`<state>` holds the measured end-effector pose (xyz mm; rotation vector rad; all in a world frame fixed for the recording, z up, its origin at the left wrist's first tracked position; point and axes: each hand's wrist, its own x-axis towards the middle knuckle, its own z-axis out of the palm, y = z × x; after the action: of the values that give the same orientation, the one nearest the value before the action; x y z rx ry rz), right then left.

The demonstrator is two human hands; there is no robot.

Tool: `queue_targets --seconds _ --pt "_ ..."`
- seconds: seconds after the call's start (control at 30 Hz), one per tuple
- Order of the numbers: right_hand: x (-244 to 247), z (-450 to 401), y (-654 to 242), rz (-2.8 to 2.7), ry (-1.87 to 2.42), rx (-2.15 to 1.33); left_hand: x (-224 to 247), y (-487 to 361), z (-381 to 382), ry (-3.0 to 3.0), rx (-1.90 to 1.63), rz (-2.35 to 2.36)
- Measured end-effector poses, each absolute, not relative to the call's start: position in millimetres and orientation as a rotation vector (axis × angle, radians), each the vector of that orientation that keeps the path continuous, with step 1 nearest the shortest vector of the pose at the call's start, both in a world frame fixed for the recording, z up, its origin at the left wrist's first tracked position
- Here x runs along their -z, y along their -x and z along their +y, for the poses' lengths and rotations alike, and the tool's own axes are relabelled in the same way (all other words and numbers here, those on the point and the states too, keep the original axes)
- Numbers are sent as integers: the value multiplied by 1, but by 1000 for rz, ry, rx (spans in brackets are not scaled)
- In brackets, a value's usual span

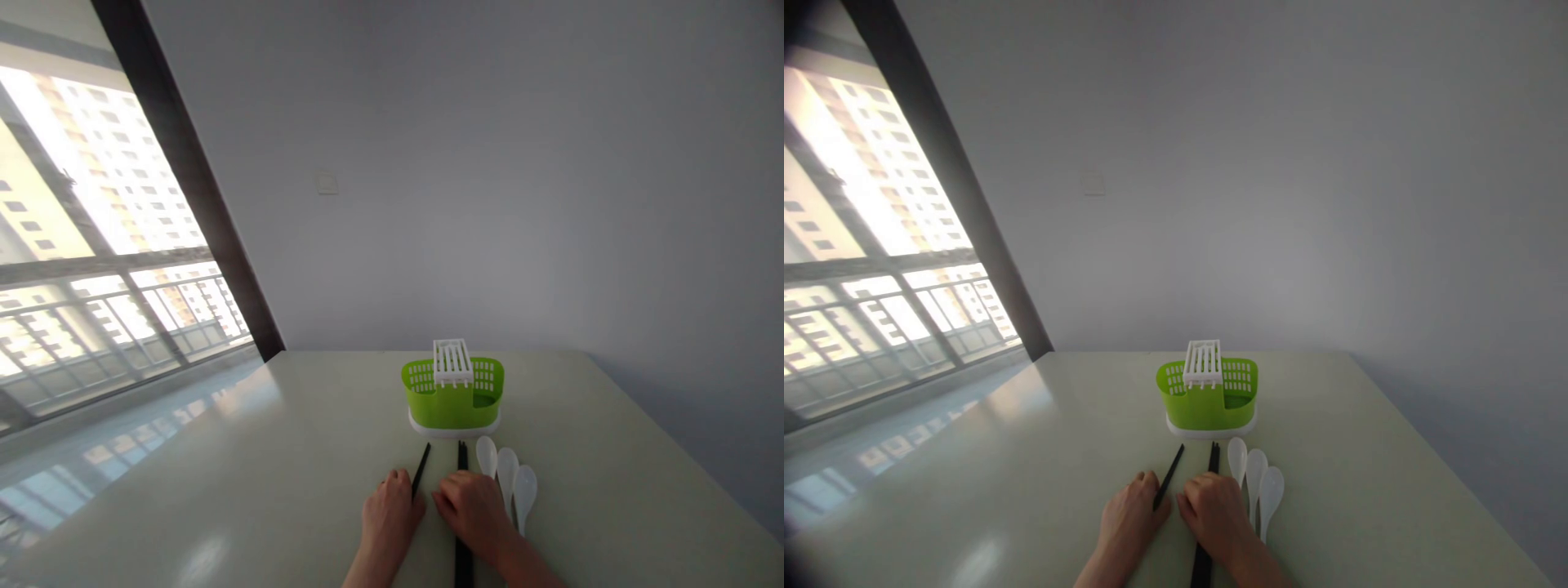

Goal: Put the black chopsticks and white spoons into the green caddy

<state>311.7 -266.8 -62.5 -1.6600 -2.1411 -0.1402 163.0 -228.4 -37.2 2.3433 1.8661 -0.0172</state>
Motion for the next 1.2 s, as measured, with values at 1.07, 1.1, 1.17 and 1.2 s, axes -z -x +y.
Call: queue_targets --seconds 1.07,1.1,1.17,1.2 --pt "68 -268 -295 -2082 1196 -53 -13 -155 -248 -2023 -1015 983" --pt "69 -268 -294 -2082 1187 -31 -15 -154 -247 -2011 -967 948" --pt "73 -266 -292 -2066 1170 -5 -18 -151 -243 -1980 -896 913" --pt "76 -264 -292 -2059 1168 -4 -19 -150 -241 -1963 -872 909"
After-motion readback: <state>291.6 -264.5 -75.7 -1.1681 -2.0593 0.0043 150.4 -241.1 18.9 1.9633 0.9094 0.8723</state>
